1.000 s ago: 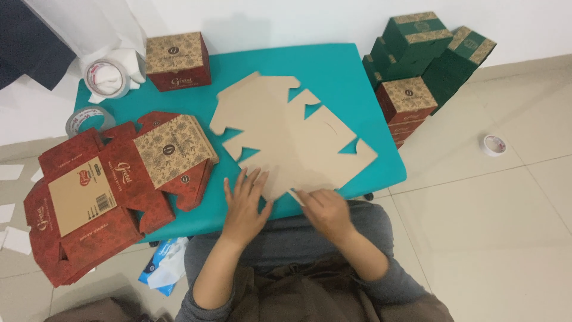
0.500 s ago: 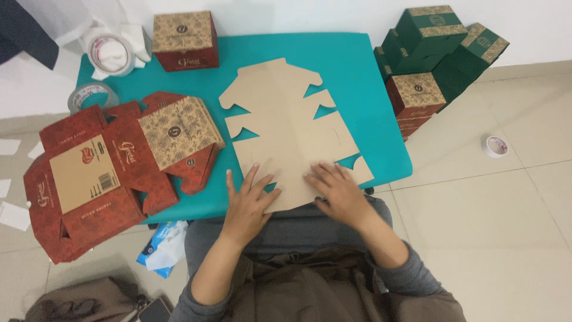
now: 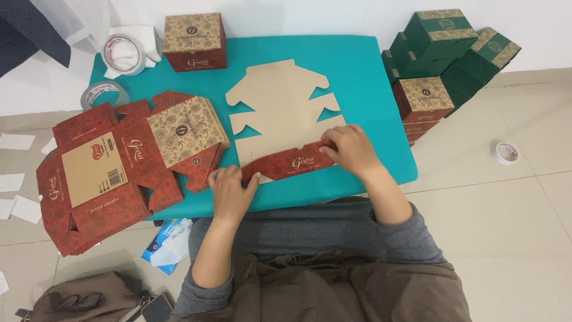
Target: The person assembles a small cardboard box by folding the flaps and tucking them into place. They then pick up a flat, pre-cut cardboard sheet and fold it into a box shape, repeating the folding process for multiple sheets.
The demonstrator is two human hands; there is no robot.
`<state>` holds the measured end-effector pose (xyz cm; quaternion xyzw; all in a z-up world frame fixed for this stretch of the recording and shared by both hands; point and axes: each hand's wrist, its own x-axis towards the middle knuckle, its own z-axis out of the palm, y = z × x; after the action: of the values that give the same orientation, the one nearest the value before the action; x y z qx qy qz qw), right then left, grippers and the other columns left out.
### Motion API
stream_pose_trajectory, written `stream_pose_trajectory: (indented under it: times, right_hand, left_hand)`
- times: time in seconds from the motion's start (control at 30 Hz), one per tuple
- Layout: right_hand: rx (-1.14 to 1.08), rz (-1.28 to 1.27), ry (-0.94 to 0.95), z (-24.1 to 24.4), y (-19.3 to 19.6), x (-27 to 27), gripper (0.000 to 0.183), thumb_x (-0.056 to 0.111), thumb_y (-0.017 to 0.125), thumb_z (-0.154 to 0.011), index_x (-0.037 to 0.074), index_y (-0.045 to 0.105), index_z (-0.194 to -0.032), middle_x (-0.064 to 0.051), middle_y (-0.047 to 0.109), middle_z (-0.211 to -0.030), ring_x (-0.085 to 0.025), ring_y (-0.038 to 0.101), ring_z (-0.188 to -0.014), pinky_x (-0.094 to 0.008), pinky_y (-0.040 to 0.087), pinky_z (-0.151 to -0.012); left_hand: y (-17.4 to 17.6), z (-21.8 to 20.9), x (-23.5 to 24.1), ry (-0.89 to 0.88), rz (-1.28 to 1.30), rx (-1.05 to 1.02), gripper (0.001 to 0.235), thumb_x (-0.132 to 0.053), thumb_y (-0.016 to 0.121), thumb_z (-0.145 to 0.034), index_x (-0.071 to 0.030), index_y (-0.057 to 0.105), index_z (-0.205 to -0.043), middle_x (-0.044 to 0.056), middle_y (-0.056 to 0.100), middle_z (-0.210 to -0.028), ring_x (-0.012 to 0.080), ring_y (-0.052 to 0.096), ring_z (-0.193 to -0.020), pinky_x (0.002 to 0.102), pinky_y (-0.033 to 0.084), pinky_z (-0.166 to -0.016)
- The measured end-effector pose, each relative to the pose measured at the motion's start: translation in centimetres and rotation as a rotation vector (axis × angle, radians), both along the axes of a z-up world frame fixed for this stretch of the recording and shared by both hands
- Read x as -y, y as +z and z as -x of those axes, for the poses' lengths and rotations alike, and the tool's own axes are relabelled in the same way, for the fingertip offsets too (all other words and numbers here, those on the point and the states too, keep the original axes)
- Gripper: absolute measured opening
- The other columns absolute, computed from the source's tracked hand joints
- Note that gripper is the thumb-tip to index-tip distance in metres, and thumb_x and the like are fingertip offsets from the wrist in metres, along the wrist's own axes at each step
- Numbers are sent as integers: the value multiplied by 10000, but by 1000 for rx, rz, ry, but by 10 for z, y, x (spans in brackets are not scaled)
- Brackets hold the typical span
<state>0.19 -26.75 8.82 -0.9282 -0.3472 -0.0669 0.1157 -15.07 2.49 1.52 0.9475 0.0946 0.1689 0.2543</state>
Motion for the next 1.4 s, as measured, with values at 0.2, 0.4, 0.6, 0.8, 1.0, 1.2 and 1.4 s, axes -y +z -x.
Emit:
stream_pose_trajectory:
  times: [0.2, 0.4, 0.6, 0.8, 1.0, 1.2, 1.4]
  right_hand:
    - [-22, 72, -90, -10, -41, -10, 477, 334, 696, -955, 216, 619, -1411, -88, 583, -1422, -291, 480, -1412, -580, 270, -1186]
    - [-111, 72, -59, 55, -29, -50, 491, 323, 500, -1070, 97, 514, -1505, -210, 466, -1545, -359, 350, -1496, -565, 205, -1222]
    - [-199, 176, 100, 73, -29, -39, 686, 481, 329, -1083, 88, 229, -1637, -181, 227, -1691, -337, 156, -1571, -549, 64, -1246]
    - [-143, 259, -161, 38, -48, 9, 761, 630, 198, -1080, 141, 183, -1662, -141, 179, -1715, -310, 94, -1590, -577, -5, -1253]
    - [-273, 274, -22, 77, -6, -47, 689, 489, 330, -1080, 93, 235, -1636, -151, 195, -1703, -310, 71, -1585, -566, -40, -1238]
    - [-96, 234, -13, 36, -15, -20, 906, 688, 621, -885, 181, 382, -1597, -130, 401, -1614, -359, 218, -1557, -637, 35, -1230]
    - [138, -90, 110, 30, -6, 37, 173, 173, 831, -812, 167, 714, -939, 10, 650, -828, -212, 694, -913, -446, 497, -1002]
  left_hand:
    - [32, 4, 36, 129, -246, 173, 617, -287, 751, -931, -30, 510, -1437, 220, 589, -1261, 399, 541, -1230, 552, 393, -1039]
    - [0, -17, 74, -390, -347, -66, 646, -324, 434, -1048, -52, 295, -1617, 177, 273, -1682, 352, 206, -1557, 596, 60, -1240]
    - [-4, -15, 66, -394, -345, -238, 797, -489, 369, -981, -90, 205, -1651, 143, 162, -1726, 321, 106, -1587, 589, -7, -1239]
    - [6, -10, 41, -210, -370, -250, 758, -528, 369, -1039, -92, 239, -1645, 153, 212, -1712, 343, 136, -1582, 649, -24, -1229]
    - [17, -25, 62, -256, -386, -333, 759, -533, 394, -1038, -83, 259, -1634, 178, 254, -1689, 397, 184, -1557, 674, 30, -1212]
    - [29, -45, 37, -315, -321, -203, 918, -520, 771, -852, -87, 393, -1568, 167, 548, -1352, 385, 505, -1332, 682, 155, -1177]
    - [41, -28, 22, -404, -361, 60, 360, -222, 826, -851, -129, 614, -1127, 37, 547, -989, 270, 665, -1009, 509, 435, -1044]
